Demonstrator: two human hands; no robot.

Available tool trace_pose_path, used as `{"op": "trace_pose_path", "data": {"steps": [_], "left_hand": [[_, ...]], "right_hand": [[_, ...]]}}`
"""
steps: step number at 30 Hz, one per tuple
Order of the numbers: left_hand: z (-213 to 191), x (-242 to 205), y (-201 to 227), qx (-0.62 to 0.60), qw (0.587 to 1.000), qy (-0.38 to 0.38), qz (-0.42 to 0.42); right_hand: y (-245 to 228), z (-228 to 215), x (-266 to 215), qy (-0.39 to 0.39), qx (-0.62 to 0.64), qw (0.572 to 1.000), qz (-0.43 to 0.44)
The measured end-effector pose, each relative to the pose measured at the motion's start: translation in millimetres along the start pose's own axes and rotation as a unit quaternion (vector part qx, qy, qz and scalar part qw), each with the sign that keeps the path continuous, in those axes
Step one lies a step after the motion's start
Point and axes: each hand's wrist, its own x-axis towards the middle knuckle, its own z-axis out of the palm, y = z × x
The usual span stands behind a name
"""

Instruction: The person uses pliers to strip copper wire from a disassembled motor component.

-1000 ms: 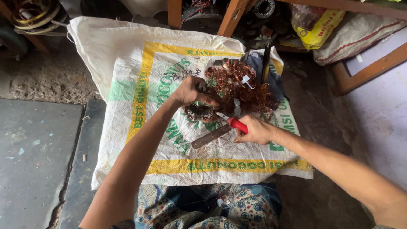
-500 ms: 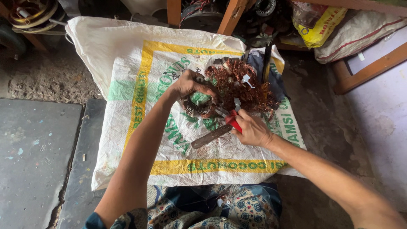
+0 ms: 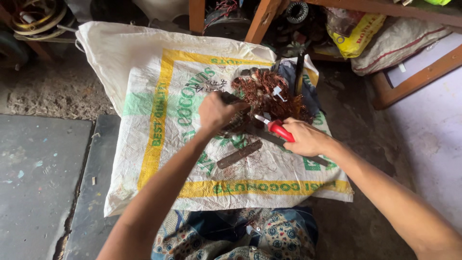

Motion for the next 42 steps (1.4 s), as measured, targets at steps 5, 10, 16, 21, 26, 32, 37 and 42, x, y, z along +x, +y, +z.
{"op": "trace_pose_path", "data": {"steps": [5,10,16,21,26,32,37,42], "left_hand": [[22.7,-6.1,14.9,0.050,0.996,0.068,0.019],[25.7,-1.3,12.3,0.061,0.996,0.070,0.013],[25.5,-12.9,22.5,0.070,0.992,0.097,0.044],[21.9,-23.8,36.2,0.078,0.994,0.067,0.040],[26.4,-25.8,38.9,0.079,0.987,0.129,0.062],[28.7,-21.3,33.2,0.071,0.992,0.107,0.019],[39.5,-18.7,38.3,0.091,0.986,0.125,0.061],[30.4,-13.1,34.4,0.069,0.996,0.052,0.022]], "right_hand": [[-48.7,41.0,-1.4,0.015,-0.202,0.964,0.174],[-83.1,47.4,16.1,0.031,-0.271,0.941,0.201],[-114.6,28.9,20.8,-0.057,-0.320,0.916,0.236],[-121.5,23.0,32.1,-0.077,-0.335,0.905,0.250],[-116.2,36.8,62.0,-0.092,-0.472,0.842,0.242],[-105.8,59.1,62.3,-0.024,-0.514,0.833,0.204],[-93.1,50.7,48.3,-0.015,-0.452,0.873,0.182],[-67.9,50.3,39.8,-0.004,-0.119,0.973,0.199]]}}
